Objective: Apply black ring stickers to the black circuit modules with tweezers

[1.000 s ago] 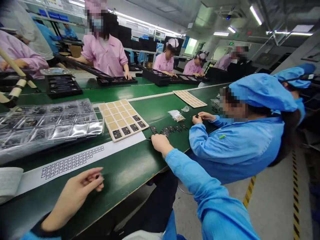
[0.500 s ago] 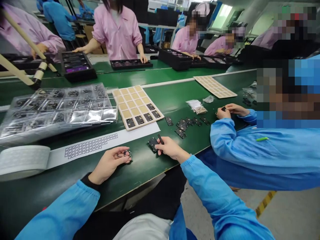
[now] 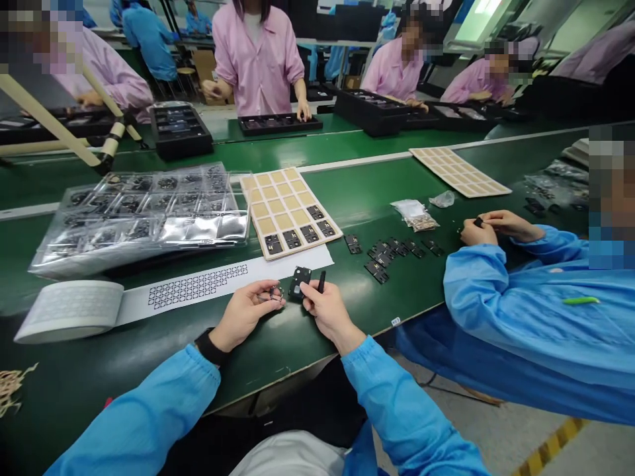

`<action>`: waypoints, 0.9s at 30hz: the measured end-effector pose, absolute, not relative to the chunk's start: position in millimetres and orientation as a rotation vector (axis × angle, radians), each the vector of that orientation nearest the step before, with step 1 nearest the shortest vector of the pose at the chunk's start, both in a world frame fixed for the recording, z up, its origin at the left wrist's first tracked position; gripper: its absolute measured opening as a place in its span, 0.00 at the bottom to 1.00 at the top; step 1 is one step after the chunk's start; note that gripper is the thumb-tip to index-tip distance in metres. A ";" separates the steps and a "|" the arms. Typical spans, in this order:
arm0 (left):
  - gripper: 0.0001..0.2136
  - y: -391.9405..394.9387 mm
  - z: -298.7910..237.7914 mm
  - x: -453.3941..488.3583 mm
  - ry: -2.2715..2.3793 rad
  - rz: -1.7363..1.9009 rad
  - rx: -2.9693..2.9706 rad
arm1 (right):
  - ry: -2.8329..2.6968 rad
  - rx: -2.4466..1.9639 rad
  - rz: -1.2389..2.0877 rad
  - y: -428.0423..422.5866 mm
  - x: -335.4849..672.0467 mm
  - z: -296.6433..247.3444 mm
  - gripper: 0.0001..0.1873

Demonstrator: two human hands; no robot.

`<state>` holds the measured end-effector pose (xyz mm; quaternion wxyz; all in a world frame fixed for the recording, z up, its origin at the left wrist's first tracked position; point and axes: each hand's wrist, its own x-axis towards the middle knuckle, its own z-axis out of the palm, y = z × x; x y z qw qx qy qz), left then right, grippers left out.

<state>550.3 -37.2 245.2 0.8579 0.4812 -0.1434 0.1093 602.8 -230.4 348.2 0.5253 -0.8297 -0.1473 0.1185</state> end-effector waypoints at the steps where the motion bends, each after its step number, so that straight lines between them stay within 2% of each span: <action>1: 0.17 -39.3 248.7 552.7 -0.313 0.247 1.015 | -0.366 -1.971 0.262 -227.2 602.9 346.3 0.16; 6: 0.16 -40.2 261.0 552.8 -0.364 0.311 1.069 | -0.491 -1.981 0.320 -217.7 604.0 350.2 0.15; 11: 0.15 -36.4 257.6 547.2 -0.311 0.335 1.131 | -0.600 -2.044 0.476 -219.5 605.9 362.2 0.10; 17: 0.12 -35.1 257.4 558.3 -0.169 0.383 1.227 | -0.580 -2.053 0.222 -233.6 613.6 360.1 0.10; 27: 0.08 -53.7 329.4 583.5 -0.254 0.446 1.434 | -0.657 -1.942 0.084 -251.3 623.0 365.0 0.15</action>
